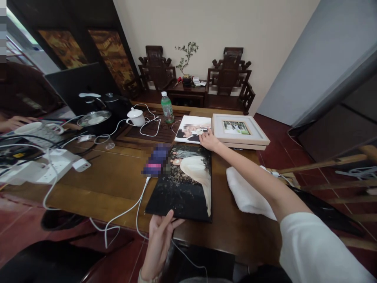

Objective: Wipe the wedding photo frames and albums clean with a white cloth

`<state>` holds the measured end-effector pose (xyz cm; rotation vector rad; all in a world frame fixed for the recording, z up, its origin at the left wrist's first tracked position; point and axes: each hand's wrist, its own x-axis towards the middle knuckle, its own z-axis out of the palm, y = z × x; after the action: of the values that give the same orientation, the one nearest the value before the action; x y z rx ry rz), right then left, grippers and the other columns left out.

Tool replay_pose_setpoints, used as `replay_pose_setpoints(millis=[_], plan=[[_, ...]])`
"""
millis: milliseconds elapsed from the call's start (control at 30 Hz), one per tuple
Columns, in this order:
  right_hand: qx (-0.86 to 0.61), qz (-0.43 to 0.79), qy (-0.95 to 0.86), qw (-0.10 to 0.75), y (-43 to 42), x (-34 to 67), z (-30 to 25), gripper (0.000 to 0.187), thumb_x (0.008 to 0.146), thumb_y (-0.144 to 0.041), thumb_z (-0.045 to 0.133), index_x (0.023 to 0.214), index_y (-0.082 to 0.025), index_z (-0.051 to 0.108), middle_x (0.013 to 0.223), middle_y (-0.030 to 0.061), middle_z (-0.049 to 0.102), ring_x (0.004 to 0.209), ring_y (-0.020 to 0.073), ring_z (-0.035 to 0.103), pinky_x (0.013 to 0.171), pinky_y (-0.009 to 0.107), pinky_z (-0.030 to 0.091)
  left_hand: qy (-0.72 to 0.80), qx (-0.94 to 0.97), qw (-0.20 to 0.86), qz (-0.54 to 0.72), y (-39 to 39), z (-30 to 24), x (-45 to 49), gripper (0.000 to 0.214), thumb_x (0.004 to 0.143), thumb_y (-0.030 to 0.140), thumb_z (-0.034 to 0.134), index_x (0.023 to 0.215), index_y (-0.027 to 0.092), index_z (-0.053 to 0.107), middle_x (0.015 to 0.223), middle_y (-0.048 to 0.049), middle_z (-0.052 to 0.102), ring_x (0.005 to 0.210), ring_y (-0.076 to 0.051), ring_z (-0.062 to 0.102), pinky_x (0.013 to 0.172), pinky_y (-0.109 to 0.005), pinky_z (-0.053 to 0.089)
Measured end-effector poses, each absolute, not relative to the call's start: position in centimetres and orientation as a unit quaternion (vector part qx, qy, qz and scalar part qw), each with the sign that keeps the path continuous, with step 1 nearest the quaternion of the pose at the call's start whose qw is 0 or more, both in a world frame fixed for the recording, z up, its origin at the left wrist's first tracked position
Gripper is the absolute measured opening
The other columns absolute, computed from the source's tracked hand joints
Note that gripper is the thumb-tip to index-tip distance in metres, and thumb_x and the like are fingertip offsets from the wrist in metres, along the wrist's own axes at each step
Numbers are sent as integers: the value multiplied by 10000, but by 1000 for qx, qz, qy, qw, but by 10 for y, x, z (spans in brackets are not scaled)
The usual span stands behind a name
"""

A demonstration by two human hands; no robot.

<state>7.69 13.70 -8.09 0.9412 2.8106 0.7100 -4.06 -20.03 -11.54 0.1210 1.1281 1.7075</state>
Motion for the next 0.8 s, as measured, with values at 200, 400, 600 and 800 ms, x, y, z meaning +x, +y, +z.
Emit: replay_pose_setpoints(millis=[200, 400, 600, 800], plan=[[280, 235, 930, 40, 144, 80, -76, 453, 896, -48, 270, 1294, 93, 435, 1175, 340, 574, 1037, 338, 583, 995, 628, 251, 449, 68, 544, 706, -186, -109, -39, 438, 689, 190, 803, 1069, 206, 586, 966, -13, 707, 834, -187, 700, 772, -393, 607], [294, 210, 932, 3, 163, 83, -52, 434, 843, 13, 330, 1256, 15, 464, 1083, 250, 632, 1052, 311, 543, 906, 461, 397, 440, 88, 551, 703, -164, -106, -39, 453, 724, 236, 788, 1123, 218, 575, 998, -30, 709, 876, -195, 702, 825, -400, 588], [340, 192, 919, -44, 162, 87, -42, 474, 788, 62, 349, 1237, -20, 480, 1094, 225, 627, 1043, 313, 516, 812, 396, 435, 408, 137, 565, 704, -134, -101, -47, 417, 763, 182, 753, 1128, 252, 563, 1079, -10, 681, 981, -163, 665, 978, -443, 504], [345, 193, 913, -101, 149, 88, -39, 448, 841, 32, 308, 1247, -24, 487, 1177, 221, 597, 1048, 302, 515, 861, 405, 415, 395, 144, 577, 701, -93, -106, -52, 419, 680, 176, 819, 1003, 215, 554, 908, 11, 689, 905, -153, 683, 1012, -478, 458]])
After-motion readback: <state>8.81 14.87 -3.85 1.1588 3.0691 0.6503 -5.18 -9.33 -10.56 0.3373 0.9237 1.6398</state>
